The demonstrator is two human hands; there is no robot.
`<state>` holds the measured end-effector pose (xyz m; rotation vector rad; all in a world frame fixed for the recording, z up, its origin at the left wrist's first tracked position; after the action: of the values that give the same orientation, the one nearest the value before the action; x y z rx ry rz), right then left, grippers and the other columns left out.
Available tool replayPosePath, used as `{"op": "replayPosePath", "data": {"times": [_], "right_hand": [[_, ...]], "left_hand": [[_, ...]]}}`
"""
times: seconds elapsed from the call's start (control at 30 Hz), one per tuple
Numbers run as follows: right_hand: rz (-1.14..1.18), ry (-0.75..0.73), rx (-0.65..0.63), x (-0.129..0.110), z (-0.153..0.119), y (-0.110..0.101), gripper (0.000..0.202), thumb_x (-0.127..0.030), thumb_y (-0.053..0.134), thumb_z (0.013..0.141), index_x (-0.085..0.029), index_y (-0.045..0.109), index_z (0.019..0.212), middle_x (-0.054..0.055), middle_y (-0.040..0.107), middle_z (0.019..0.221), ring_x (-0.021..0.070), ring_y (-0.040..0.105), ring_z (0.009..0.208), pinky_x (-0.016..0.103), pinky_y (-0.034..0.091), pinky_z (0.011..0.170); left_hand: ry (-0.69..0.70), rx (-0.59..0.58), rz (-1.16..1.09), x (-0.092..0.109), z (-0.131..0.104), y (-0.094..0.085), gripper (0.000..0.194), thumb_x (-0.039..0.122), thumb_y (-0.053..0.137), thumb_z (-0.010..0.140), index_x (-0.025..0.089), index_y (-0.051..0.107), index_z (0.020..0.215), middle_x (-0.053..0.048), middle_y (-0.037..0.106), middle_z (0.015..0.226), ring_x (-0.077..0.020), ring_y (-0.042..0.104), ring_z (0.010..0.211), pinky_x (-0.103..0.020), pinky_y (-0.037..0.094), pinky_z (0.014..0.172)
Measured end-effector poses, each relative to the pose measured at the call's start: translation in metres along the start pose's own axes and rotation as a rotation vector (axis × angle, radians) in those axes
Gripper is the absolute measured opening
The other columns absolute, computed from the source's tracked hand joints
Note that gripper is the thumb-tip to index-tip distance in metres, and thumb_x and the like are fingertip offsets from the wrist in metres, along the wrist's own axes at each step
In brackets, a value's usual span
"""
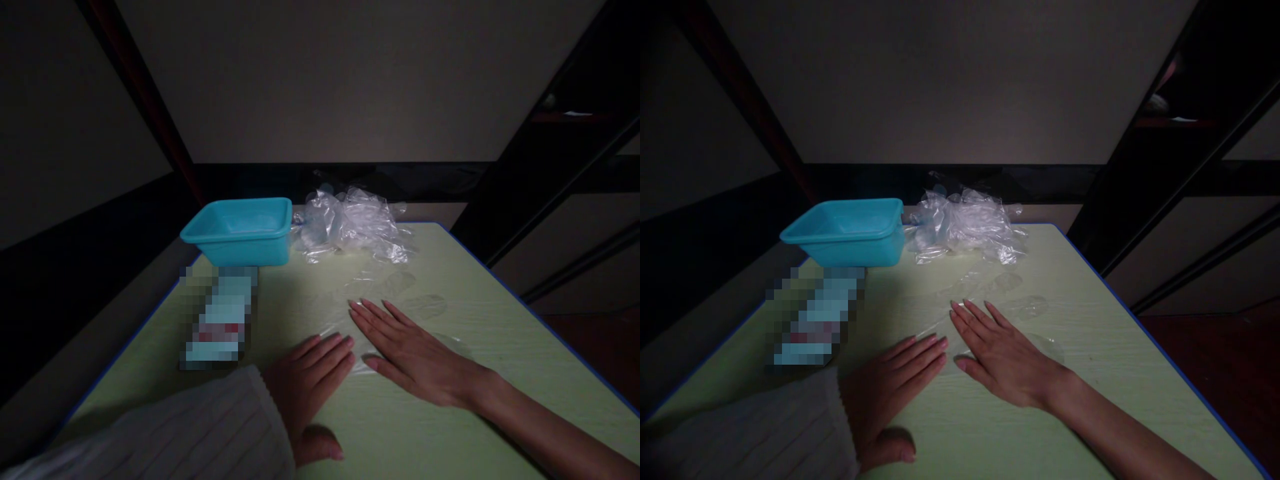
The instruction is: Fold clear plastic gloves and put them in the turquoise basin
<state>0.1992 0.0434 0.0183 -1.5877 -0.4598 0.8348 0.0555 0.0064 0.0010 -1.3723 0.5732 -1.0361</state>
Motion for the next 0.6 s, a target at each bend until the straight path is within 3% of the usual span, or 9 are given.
{"op": "replayPosePath", "data": {"times": [0.33,0.6], "right_hand": [[-0.014,0.014,-0.073,0.019,-0.007,0.001,0.069,-0.052,0.031,0.091,-0.014,0.008,0.143,0.012,0.011,0.148,0.0269,0.009,0.136,0.053,0.014,0.108],[0.051,-0.049,-0.106,0.02,-0.007,-0.006,0.075,-0.054,0.037,0.087,-0.016,0.006,0.144,0.013,0.009,0.148,0.0279,0.007,0.135,0.053,0.012,0.108]], "left_hand": [[-0.002,-0.01,0.002,0.0,0.0,0.0,0.077,0.059,0.043,0.08,0.011,0.025,0.139,-0.013,0.028,0.146,-0.0261,0.023,0.134,-0.041,0.02,0.109],[-0.009,0.094,-0.002,0.001,0.001,-0.009,0.084,0.067,0.039,0.078,0.013,0.023,0.139,-0.016,0.028,0.145,-0.0293,0.022,0.134,-0.047,0.016,0.109]]}}
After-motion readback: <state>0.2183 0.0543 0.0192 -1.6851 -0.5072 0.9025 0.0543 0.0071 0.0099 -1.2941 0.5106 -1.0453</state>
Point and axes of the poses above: each hand's wrist, its own z-axis towards the middle knuckle, its own y-axis out of the palm, x = y × z, the point moved 6 cm from there along z, towards the middle knuckle
